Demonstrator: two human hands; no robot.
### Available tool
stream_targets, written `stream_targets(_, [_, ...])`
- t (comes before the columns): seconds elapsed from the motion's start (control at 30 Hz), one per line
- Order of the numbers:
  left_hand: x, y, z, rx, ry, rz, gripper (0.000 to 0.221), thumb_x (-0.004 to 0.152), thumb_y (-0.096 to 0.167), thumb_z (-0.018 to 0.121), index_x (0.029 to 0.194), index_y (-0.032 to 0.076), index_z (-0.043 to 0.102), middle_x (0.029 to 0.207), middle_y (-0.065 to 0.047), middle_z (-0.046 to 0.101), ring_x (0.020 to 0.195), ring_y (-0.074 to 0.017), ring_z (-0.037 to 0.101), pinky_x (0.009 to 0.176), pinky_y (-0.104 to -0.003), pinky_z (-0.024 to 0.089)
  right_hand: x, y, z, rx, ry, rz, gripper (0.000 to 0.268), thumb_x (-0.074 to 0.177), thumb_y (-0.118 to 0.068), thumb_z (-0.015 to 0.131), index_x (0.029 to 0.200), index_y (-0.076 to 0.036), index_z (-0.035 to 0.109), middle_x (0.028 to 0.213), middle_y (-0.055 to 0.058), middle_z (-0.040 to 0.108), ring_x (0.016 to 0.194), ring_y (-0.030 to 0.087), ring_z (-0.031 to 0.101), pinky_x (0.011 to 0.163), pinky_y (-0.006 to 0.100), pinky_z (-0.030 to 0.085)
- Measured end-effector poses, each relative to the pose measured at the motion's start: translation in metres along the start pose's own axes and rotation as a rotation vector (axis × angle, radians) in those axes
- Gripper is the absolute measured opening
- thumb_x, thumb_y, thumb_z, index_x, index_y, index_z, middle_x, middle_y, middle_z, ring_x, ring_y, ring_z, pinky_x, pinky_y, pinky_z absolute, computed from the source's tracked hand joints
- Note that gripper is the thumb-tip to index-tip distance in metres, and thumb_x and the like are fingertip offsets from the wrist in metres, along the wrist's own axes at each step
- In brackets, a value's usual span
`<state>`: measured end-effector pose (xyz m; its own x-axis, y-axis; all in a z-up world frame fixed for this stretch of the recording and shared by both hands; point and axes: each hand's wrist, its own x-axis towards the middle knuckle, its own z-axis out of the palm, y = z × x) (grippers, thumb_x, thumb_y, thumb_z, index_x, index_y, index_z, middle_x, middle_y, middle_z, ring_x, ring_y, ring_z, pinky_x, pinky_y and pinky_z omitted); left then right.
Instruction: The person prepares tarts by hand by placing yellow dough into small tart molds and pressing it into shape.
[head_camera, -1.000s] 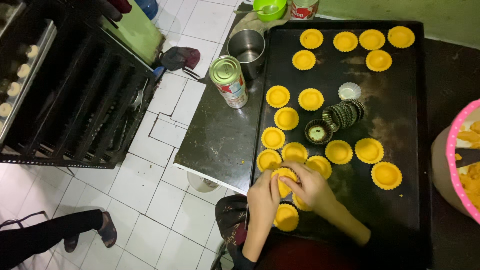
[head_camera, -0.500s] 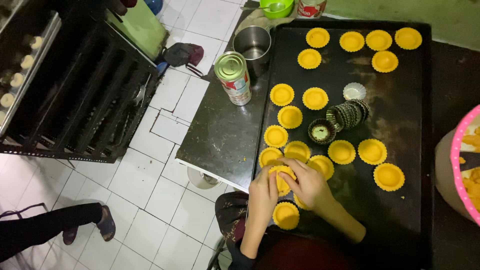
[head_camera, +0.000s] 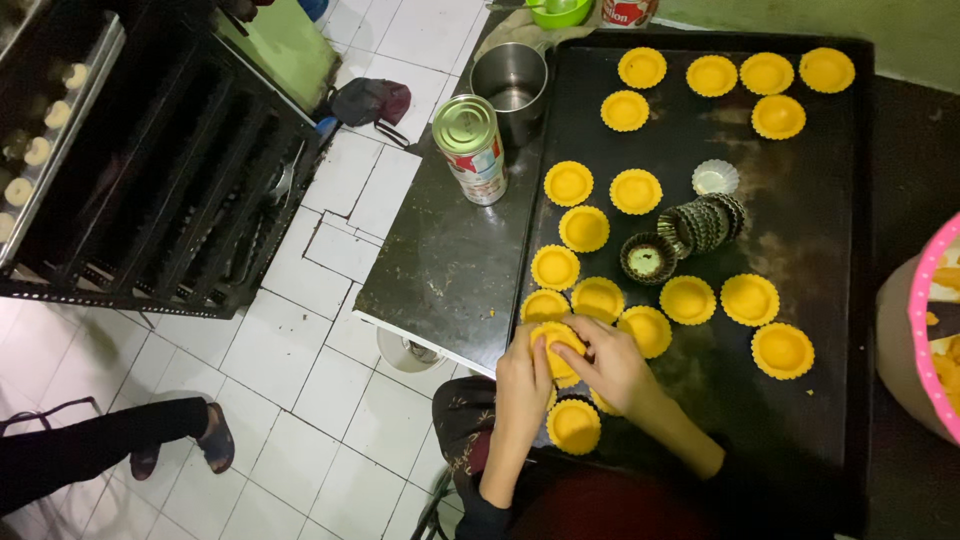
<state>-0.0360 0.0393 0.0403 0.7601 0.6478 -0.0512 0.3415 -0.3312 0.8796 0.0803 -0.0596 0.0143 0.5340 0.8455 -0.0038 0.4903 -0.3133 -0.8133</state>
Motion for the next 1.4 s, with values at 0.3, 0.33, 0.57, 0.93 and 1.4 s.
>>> stream_targets(0.3, [-0.004, 0.019, -0.002, -0.223, 0.098, -0.065, 0.036, 0.090, 0.023, 0.063, 0.122, 0.013, 0.051, 0.115, -0.010, 0.067, 0.102, -0.0215, 0.067, 0.086, -0.030, 0.050, -0.005, 0.004, 0.004, -0.029, 0.200, 0.074, 0.026, 0.091, -0.033, 0.064, 0.076, -0.013, 0.057, 0.058, -0.002, 0.042, 0.049, 0.010, 0.041, 0.050, 0.028, 0.034])
stream_targets(0.33, [-0.004, 0.009, 0.003, -0.224, 0.099, -0.069, 0.036, 0.090, 0.023, 0.063, 0.122, 0.013, 0.051, 0.115, -0.010, 0.067, 0.102, -0.0215, 0.067, 0.086, -0.030, 0.050, -0.005, 0.006, 0.008, -0.029, 0.197, 0.075, 0.026, 0.091, -0.033, 0.064, 0.076, -0.013, 0.057, 0.058, -0.002, 0.042, 0.049, 0.010, 0.041, 0.050, 0.028, 0.034])
stream_targets(0.57, [-0.005, -0.003, 0.008, -0.028, 0.085, -0.020, 0.021, 0.101, 0.019, 0.050, 0.112, 0.006, 0.062, 0.094, -0.019, 0.070, 0.091, -0.0321, 0.070, 0.075, -0.039, 0.057, 0.001, -0.001, 0.003, -0.039, 0.150, 0.099, 0.024, 0.084, -0.026, 0.075, 0.095, -0.007, 0.067, 0.073, 0.015, 0.065, 0.068, 0.028, 0.069, 0.054, 0.034, 0.057])
stream_targets(0.93, [-0.001, 0.009, 0.009, -0.276, 0.135, -0.209, 0.026, 0.093, 0.019, 0.066, 0.113, 0.005, 0.059, 0.094, -0.019, 0.070, 0.089, -0.0268, 0.069, 0.072, -0.037, 0.057, -0.006, 0.013, 0.006, 0.002, 0.347, 0.073, 0.017, 0.082, -0.024, 0.075, 0.084, -0.009, 0.068, 0.064, 0.009, 0.061, 0.058, 0.020, 0.065, 0.048, 0.026, 0.053])
stream_targets(1.4, [0.001, 0.025, 0.000, -0.315, 0.043, -0.188, 0.041, 0.089, 0.012, 0.068, 0.126, 0.005, 0.051, 0.106, -0.023, 0.066, 0.100, -0.0344, 0.066, 0.083, -0.044, 0.055, -0.003, 0.003, 0.000, -0.100, 0.357, -0.021, 0.012, 0.083, -0.022, 0.074, 0.086, -0.012, 0.068, 0.063, 0.005, 0.058, 0.055, 0.020, 0.062, 0.048, 0.026, 0.051])
